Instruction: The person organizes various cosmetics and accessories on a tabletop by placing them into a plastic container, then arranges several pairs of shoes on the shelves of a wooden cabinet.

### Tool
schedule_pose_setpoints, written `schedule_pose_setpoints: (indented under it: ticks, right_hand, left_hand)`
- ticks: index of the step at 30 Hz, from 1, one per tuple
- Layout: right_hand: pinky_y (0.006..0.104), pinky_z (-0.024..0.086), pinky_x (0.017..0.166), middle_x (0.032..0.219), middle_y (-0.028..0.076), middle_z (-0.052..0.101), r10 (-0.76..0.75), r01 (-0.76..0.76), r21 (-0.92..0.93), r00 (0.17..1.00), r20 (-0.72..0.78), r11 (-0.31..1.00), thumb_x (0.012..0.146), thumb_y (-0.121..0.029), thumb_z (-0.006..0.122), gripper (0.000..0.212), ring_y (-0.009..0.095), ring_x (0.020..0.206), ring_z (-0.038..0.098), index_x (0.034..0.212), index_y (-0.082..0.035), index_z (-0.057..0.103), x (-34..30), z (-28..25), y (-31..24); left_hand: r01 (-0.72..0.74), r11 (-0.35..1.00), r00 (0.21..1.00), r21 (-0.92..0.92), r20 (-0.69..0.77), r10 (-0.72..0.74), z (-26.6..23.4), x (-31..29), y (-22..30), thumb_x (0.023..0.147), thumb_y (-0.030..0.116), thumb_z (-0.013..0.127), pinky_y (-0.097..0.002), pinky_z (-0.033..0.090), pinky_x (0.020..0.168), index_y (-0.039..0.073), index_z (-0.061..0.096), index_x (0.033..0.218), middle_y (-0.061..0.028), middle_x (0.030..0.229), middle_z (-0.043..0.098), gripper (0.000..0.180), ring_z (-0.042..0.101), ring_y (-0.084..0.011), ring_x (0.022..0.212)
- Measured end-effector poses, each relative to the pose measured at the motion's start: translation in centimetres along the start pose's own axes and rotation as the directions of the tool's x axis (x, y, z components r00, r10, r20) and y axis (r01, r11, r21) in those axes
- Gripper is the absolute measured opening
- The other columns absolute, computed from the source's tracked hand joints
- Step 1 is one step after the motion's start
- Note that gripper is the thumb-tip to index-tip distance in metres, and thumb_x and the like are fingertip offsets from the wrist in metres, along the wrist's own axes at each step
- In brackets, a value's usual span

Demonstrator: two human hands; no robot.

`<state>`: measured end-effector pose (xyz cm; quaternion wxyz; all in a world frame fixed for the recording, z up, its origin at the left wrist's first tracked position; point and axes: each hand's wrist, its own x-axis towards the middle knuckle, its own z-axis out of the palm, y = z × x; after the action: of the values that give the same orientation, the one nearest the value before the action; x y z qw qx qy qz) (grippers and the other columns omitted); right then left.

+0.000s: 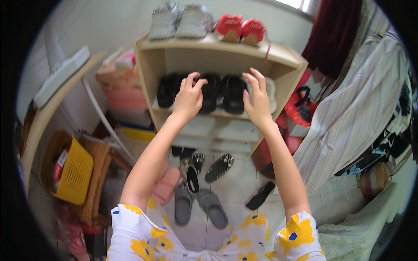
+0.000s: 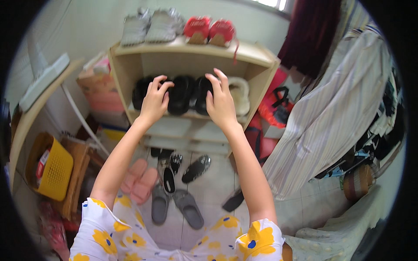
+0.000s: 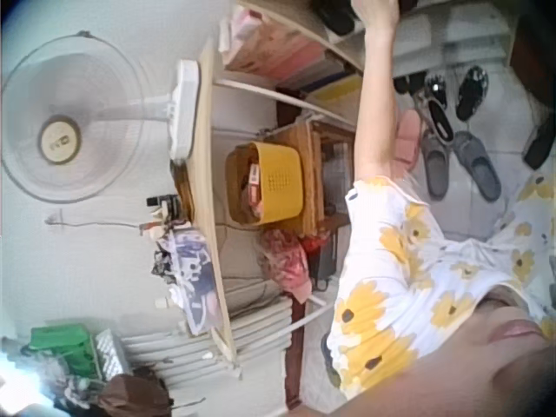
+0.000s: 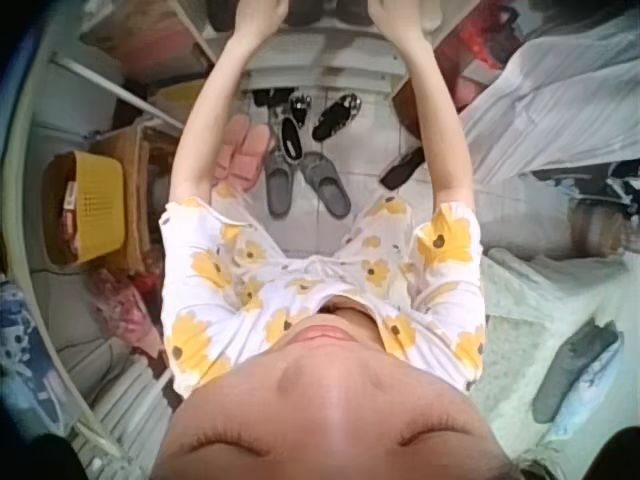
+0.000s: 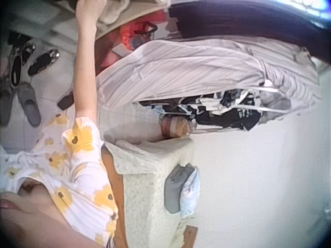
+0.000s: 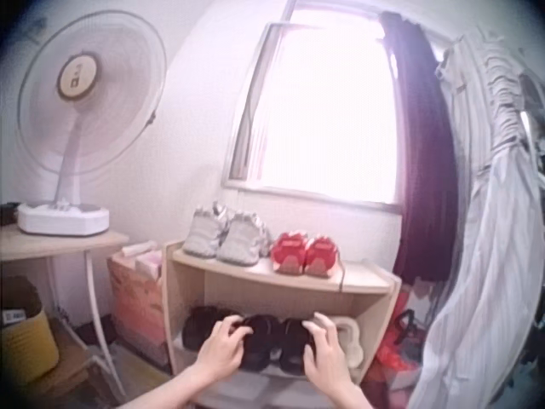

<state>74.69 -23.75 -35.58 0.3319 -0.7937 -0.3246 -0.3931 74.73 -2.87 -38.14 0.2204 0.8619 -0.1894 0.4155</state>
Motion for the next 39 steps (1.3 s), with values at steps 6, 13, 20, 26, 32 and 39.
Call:
schedule_pose_setpoints:
  ticks: [6,13,20,26,32,39]
  right_hand:
    - [0.0378,0.042,0.082,0.124,0.017,0.033,0.312,-0.331,0.013,0.903,0.294,0.944,0.070,0.004,0.049,0.040,0.037,0.102,0.046,0.109,-0.005,0.045,-17.3,6.9,-0.7]
    - [0.0374,0.045,0.077,0.123,0.017,0.033,0.482,-0.521,-0.124,0.638,0.601,0.844,0.071,0.001,0.051,0.033,0.037,0.093,0.052,0.103,-0.006,0.050,-30.2,14.4,0.0]
    - [0.0392,0.045,0.080,0.124,0.019,0.032,0.530,-0.504,-0.277,0.473,0.704,0.818,0.070,-0.005,0.053,0.034,0.038,0.093,0.053,0.105,-0.007,0.051,-33.1,16.1,0.4]
    - [0.0381,0.044,0.082,0.124,0.020,0.032,0.527,-0.439,-0.355,0.371,0.765,0.825,0.071,-0.007,0.053,0.033,0.036,0.098,0.051,0.104,-0.007,0.051,-34.7,16.2,0.7]
    - [0.0382,0.042,0.085,0.123,0.016,0.034,0.502,-0.364,-0.419,0.170,0.848,0.832,0.073,-0.011,0.055,0.033,0.033,0.101,0.050,0.106,-0.010,0.052,-34.1,15.7,-0.4]
    - [0.0377,0.042,0.085,0.127,0.013,0.033,0.496,-0.363,-0.414,0.173,0.851,0.835,0.074,-0.013,0.055,0.032,0.032,0.103,0.049,0.106,-0.011,0.053,-34.6,13.9,0.3]
  left_hand:
    - [0.387,0.922,0.872,0.013,0.320,-0.371,3.4,-18.6,-7.3,0.070,0.001,0.048,-0.0423,0.043,0.078,0.009,0.053,0.096,-0.0149,0.109,0.043,0.028,0.049,-0.0347,0.094]
    - [0.558,0.820,0.637,0.129,0.567,-0.523,7.8,-30.7,-7.0,0.069,0.005,0.052,-0.0428,0.047,0.073,0.007,0.053,0.097,-0.0164,0.104,0.046,0.028,0.053,-0.0344,0.089]
    - [0.267,0.901,0.549,0.342,0.714,-0.434,9.8,-32.2,-5.4,0.068,0.009,0.057,-0.0376,0.049,0.071,0.003,0.051,0.103,-0.0154,0.110,0.045,0.035,0.054,-0.0325,0.092]
    - [0.330,0.793,0.295,0.512,0.742,-0.602,11.3,-33.0,-5.2,0.074,0.019,0.056,-0.0348,0.049,0.072,0.005,0.055,0.101,-0.0122,0.102,0.058,0.030,0.059,-0.0266,0.088]
    - [0.375,0.734,0.228,0.566,0.712,-0.665,12.6,-36.4,-6.4,0.079,0.022,0.053,-0.0377,0.048,0.073,0.003,0.057,0.099,-0.0137,0.098,0.061,0.028,0.059,-0.0279,0.090]
    - [0.688,0.628,0.354,0.364,0.587,-0.728,11.8,-37.1,-6.7,0.080,0.014,0.047,-0.0454,0.047,0.069,-0.004,0.050,0.094,-0.0242,0.087,0.059,0.023,0.057,-0.0378,0.083]
